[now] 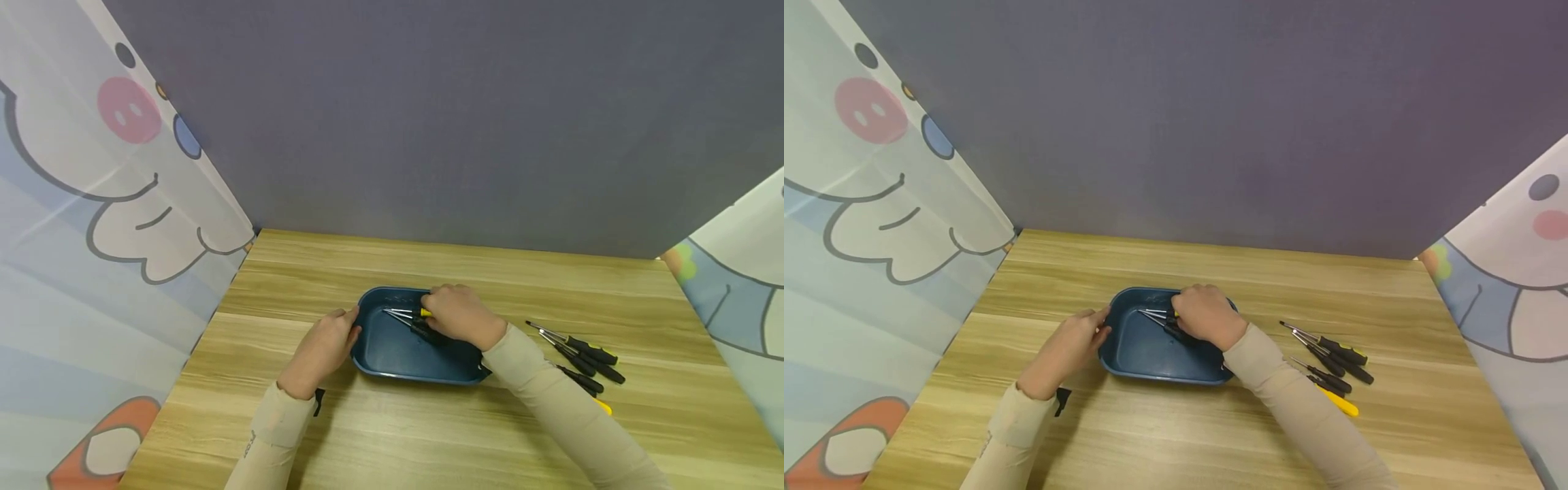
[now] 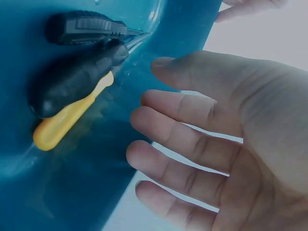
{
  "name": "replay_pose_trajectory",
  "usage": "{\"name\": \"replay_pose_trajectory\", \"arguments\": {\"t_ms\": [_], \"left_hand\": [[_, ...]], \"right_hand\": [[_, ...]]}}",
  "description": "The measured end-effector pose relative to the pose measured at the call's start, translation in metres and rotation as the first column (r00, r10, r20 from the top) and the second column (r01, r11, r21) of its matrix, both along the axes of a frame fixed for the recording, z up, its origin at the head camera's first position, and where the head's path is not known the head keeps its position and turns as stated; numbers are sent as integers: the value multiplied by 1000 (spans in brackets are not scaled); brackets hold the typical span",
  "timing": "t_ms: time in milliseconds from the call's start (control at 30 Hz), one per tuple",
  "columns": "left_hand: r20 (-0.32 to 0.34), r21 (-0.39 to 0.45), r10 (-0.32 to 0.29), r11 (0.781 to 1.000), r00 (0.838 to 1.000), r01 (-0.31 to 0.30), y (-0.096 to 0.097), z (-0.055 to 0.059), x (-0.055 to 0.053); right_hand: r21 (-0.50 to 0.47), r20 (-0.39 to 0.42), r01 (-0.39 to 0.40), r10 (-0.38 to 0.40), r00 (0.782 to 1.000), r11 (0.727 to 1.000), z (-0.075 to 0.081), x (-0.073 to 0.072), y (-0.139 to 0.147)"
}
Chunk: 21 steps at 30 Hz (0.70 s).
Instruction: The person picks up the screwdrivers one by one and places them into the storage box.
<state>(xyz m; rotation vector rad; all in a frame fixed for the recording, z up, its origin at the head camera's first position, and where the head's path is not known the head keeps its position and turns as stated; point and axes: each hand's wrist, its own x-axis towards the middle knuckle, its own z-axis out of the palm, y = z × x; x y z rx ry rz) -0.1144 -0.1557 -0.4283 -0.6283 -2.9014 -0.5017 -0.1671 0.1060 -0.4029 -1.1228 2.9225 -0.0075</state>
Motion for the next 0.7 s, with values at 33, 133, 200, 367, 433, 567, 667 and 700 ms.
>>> {"name": "replay_pose_trajectory", "arguments": {"t_ms": [33,133,200,367,433,567,667,700], "left_hand": [[1,1,0,1000,1000,0,0,0,0],[4,3,0,1000,1000,0,0,1,1],[8,1,1,1000,1000,-1,0,2,1],[12,-4,4,1000,1000,-4,0,2,2],[17,-3,7,1000,1000,-7,0,1,2],[31,-1,12,1000,999,-12,0,1,2],[35,2,12,1000,999,-12,0,1,1],[34,3,11,1000,999,-12,0,0,1]], "right_hand": [[-1,-2,1,-1,1000,1000,1,1,1],[-9,-12,0,0,1000,1000,5,3,5],[-21,-27,-4,3,1000,1000,8,5,8],[-33,-58,-5,3,998,999,12,9,18],[-34,-56,-1,-1,998,999,14,10,23],[-26,-55,11,-13,998,1000,18,14,33],[-18,-70,17,-19,997,1000,19,17,42],[-18,-75,20,-22,997,1000,18,18,45]]}}
